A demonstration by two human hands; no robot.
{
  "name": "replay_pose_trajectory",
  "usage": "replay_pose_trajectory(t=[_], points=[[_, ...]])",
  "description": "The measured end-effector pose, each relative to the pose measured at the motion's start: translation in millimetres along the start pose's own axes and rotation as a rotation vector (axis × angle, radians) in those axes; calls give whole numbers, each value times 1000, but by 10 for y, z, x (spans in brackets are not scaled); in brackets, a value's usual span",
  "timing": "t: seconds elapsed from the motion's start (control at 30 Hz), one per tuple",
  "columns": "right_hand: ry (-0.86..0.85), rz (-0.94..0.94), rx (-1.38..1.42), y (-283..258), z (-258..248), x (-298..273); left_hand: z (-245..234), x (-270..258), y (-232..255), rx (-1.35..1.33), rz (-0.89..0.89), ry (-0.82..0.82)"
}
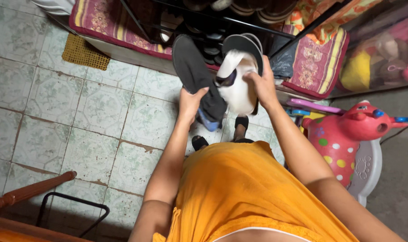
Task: The person cleans multiple pairs of shoes and slippers using a cloth, picking them up from a shelf, wiping them, and returning them or setting them aside.
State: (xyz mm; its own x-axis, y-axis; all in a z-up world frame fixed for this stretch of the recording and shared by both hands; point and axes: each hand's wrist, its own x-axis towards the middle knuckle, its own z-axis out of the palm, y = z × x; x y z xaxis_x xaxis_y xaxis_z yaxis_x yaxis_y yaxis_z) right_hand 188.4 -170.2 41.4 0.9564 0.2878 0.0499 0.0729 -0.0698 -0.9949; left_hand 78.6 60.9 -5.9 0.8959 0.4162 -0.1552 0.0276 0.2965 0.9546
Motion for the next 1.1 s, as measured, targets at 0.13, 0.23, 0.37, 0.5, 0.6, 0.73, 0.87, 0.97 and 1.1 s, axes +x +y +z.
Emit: replay_pose_trajectory(t=[0.13, 0.23, 0.37, 0.5, 0.6, 0.73, 0.87, 0.97, 1.1], points=[[-101, 222, 340, 22, -55, 192, 14, -2, 62, -66, -63, -69], [-93, 365, 370, 27, -189, 211, -72, -29, 148, 203, 0, -34], [107, 135, 214, 104, -169, 304, -113, -163, 328, -76, -155, -247], [71, -24, -154, 210, -53, 266, -107, -228, 461, -499, -390, -311], [-61, 91, 28, 186, 191, 191, -1, -177, 444, -461, -330, -259], [-111, 34, 90, 17, 512, -43, 281, -160, 289, 106, 2, -86], [-89, 68, 81, -36, 569, -79, 337, -246, 212, 306, 132, -103], [-15, 362, 316, -10, 342, -78, 156, -192, 228, 160, 25, -94], [152, 426, 537, -14, 81, 22, -173, -87, 522, 19, -60, 28]])
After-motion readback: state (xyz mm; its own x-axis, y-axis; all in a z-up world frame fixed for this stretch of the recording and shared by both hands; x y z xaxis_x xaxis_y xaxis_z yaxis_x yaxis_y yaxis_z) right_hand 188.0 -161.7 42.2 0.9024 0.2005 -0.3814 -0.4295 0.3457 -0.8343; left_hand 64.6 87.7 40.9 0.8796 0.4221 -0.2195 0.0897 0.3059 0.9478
